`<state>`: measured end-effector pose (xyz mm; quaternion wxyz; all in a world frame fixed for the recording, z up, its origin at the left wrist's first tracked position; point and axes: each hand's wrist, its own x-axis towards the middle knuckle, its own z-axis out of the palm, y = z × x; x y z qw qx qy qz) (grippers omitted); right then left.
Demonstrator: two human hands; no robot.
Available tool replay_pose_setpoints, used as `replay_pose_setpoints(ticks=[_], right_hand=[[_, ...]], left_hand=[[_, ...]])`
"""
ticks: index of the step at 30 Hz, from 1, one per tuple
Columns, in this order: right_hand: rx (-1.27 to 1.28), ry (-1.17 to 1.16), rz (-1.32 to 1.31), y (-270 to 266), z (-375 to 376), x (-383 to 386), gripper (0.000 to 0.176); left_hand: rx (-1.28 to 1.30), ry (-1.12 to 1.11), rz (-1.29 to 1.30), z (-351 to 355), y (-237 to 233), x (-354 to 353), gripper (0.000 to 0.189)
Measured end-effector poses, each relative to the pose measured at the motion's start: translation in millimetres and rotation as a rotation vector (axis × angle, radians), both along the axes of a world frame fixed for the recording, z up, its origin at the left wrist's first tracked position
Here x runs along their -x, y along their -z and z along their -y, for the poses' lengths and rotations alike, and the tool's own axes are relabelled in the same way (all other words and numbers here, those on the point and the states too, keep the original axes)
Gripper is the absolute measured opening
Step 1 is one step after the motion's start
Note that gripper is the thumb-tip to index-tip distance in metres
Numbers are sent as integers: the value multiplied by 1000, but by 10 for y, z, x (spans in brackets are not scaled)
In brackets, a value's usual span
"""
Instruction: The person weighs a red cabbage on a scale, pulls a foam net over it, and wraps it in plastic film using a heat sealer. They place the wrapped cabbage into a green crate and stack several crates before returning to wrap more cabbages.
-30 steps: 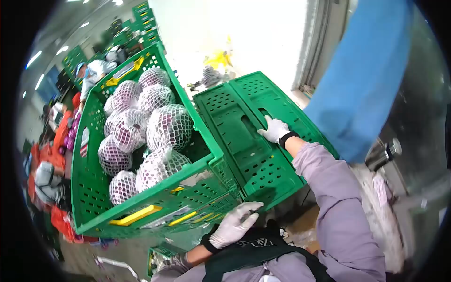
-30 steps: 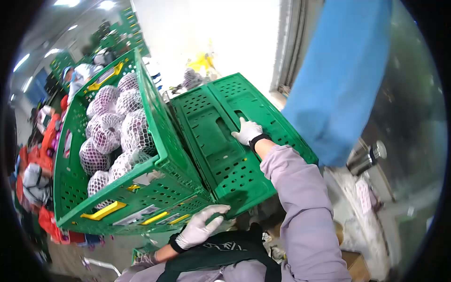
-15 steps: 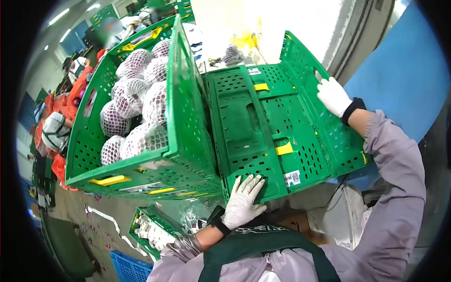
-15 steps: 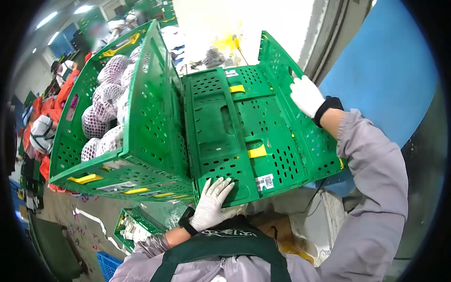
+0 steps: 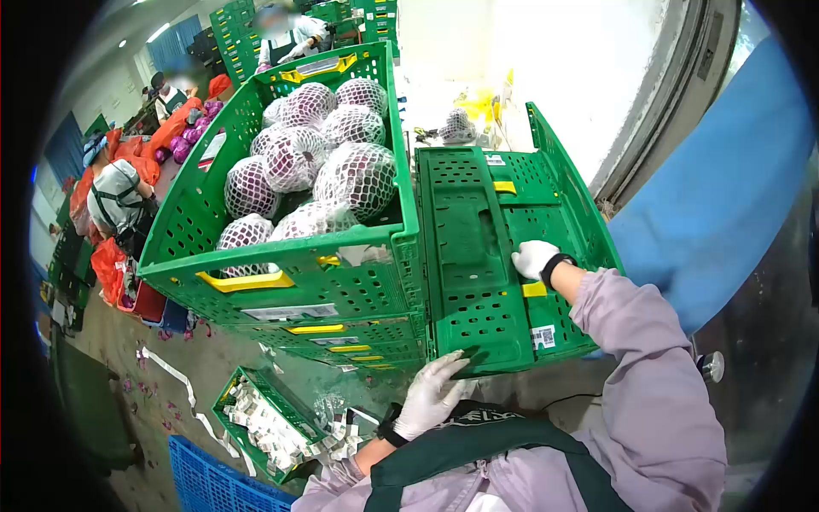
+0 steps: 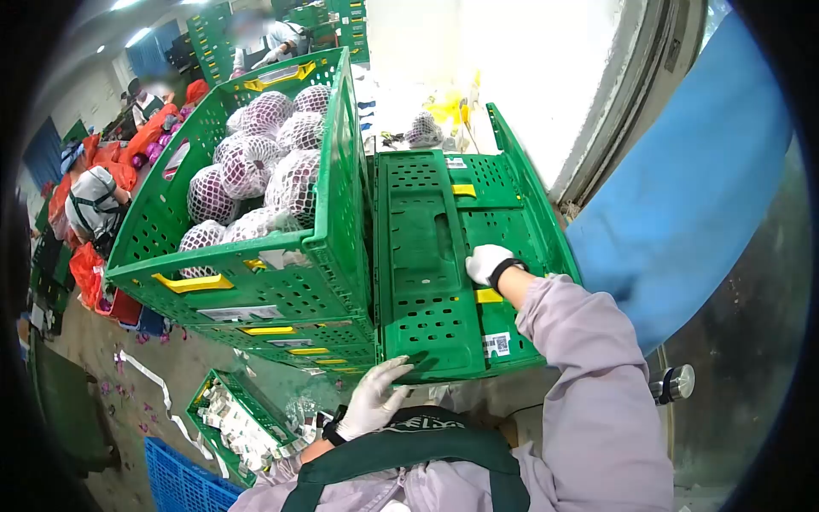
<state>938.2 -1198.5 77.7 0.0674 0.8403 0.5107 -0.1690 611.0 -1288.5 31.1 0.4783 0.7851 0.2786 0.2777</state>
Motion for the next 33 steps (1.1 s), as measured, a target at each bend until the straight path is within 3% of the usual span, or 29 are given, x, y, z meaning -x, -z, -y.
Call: replay_pose_setpoints(ticks=[3,4,6,7,9,11,13,14,15,17,19,20,21,22,25,27,29,31,33], right_hand=[[-142,-17,-438,341,-19,-321,49],[-145,-16,-435,283,-1,-250,49],[-272,380,-843,130,25,-41,51],[-384,487,-1247,135,-21,-107,46],[-398,263,-1339,-183,-175,17,42],[-505,-288,-984,-842,-190,507,40],[-741,-733,-708,-929,-304,809,41],[-832,-848,-723,-909,-434,788,39],[-568,-296,-1397,-922,-425,817,38],[-535,161,-1765,-664,-455,641,36],[-936,-642,-462,243,-520,142,31],[-569,-336,-381,230,-281,247,29],[-264,-296,-97,318,-117,211,36],[-463,-452,66,475,75,148,41],[-173,-283,-37,68,2,277,50],[-99,-314,-91,-141,20,308,52],[12,-373,-146,-215,-78,247,55],[79,-393,-175,-191,-153,157,57],[85,-389,-216,-153,-166,140,60]], left_hand=[[-42,-94,-21,41,10,117,37],[-52,-121,-10,54,-32,130,38],[-68,-138,-3,39,-119,177,40],[-152,-135,3,9,-143,199,41],[-220,-141,7,40,-168,201,42],[-332,-140,120,78,-228,246,43],[-448,-245,175,98,-320,211,43],[-508,-264,147,60,-330,163,43],[-568,-288,120,19,-354,133,43],[-679,-234,121,-95,-362,113,39],[-548,-129,162,-149,-373,96,42],[-518,-189,183,-112,-398,90,43],[-553,-184,83,-89,-404,151,42],[-534,-188,61,-74,-418,175,43],[-510,-177,75,-64,-349,198,46],[-522,-164,107,-78,-298,210,49],[-548,-181,220,-83,-229,211,43],[-471,-195,278,-58,-234,173,20],[-382,-224,351,-44,-262,116,27]])
